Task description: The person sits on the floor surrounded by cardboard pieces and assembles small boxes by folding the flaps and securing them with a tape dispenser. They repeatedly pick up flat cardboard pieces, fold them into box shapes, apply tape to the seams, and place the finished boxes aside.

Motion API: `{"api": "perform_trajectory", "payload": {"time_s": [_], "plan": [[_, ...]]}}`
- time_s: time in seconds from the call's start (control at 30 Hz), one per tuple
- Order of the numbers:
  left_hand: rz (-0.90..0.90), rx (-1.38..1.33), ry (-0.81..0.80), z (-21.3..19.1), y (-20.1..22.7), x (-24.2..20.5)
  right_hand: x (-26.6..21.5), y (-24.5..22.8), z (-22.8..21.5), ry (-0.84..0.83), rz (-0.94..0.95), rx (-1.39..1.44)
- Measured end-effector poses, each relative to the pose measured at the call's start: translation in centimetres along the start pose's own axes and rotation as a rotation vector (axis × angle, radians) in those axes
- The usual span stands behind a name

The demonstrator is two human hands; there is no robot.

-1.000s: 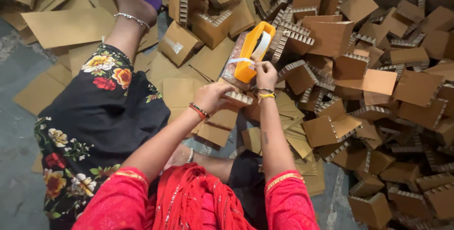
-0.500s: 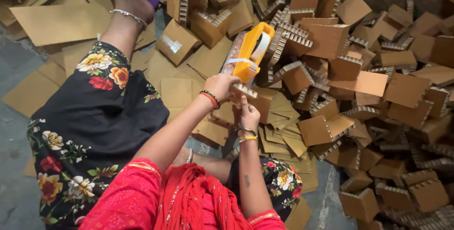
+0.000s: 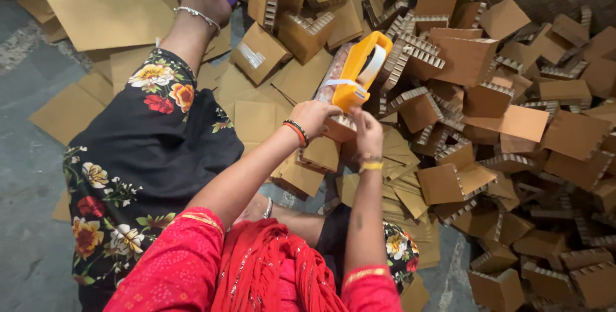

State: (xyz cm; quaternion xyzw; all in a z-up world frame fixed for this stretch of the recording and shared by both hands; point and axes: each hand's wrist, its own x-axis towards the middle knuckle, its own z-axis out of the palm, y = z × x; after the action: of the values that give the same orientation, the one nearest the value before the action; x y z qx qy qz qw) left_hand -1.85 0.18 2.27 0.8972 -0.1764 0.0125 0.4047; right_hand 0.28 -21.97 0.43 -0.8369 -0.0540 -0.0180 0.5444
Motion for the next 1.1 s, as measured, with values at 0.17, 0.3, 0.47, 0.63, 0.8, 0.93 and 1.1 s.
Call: {"api": "perform_trajectory", "payload": {"time_s": [0.17, 0.3, 0.47, 0.63, 0.8, 0.93, 1.1], "plan": [[0.062, 0.046, 0.065, 0.2, 0.0, -0.2, 6.0, 2.0, -1.1, -0.253, 0.325, 0.245], [0.153, 0.094, 0.141, 1.0, 0.6, -2.4, 4.7, 3.2, -3.4, -0.495, 0.523, -0.051], [0.488, 0.124, 0.356, 0.9, 2.6, -7.7, -2.1, 2.9, -5.7, -0.622, 0.105, 0.152], [0.710, 0.119, 0.351, 0.8, 4.5, -10.3, -5.6, 1.7, -3.9, -0.232, 0.302, 0.260], [0.688, 0.107, 0.292, -1.3, 6.0, -9.6, -8.6, -6.9, -5.0, -0.074, -0.109, -0.058], [0.554, 0.214, 0.223, -4.4, 7.5, -7.7, -10.6, -11.3, -3.7, -0.030, -0.638, -0.527], [0.360, 0.237, 0.408, -3.8, 7.8, -3.2, -7.8, -4.8, -1.0, 0.067, -0.214, -0.137]]}}
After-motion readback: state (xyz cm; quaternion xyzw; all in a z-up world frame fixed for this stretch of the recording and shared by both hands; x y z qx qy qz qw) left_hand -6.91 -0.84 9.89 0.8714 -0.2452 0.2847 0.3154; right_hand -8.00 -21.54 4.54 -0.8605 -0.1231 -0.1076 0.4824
